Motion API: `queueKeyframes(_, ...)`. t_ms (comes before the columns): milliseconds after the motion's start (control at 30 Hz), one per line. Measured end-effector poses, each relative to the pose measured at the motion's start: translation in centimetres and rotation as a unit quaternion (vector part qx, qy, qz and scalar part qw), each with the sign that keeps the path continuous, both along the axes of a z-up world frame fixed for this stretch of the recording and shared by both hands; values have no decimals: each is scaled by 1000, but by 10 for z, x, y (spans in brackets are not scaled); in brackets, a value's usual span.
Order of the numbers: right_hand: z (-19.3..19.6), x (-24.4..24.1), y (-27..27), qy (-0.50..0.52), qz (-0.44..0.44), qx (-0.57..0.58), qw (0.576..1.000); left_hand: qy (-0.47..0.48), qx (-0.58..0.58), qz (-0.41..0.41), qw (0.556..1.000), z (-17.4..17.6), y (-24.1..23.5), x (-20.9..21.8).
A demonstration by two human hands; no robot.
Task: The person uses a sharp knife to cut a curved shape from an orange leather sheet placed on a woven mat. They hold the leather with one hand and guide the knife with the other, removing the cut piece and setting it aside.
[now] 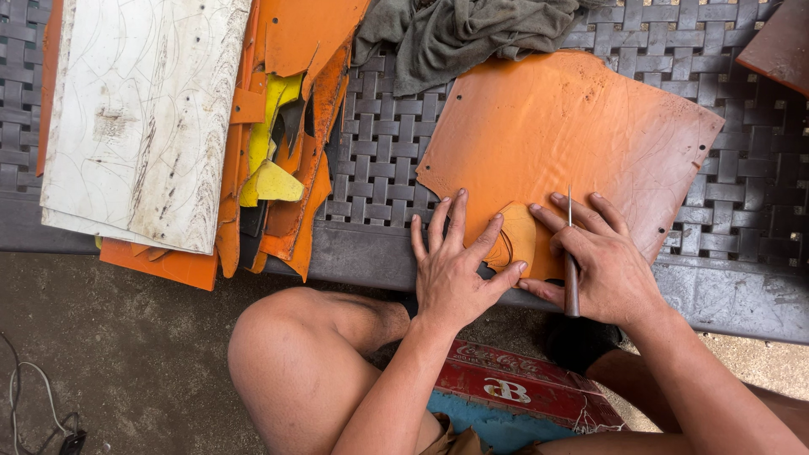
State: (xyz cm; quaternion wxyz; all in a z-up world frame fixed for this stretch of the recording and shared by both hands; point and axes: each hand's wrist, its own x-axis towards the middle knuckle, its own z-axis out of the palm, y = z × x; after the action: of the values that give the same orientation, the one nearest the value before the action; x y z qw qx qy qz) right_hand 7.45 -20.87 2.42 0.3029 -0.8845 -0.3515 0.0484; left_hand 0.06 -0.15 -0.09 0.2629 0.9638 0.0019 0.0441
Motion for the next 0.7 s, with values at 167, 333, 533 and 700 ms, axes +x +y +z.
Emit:
queueKeyframes(167, -1, 1, -2, 6, 0, 4, 1000, 5, -3, -2, 1000, 2, 0, 0)
queueKeyframes(333, -3, 2, -3, 8, -2, 3, 1000, 6, -1, -4, 1000, 3, 0, 0)
queueKeyframes(533, -2, 2, -3, 11, -3, 1, 1000, 5, 0, -2, 1000, 3, 0, 0)
queueKeyframes(700, -2, 2, -3, 14, -6, 4, 1000, 5, 4, 0, 1000, 2, 0, 0)
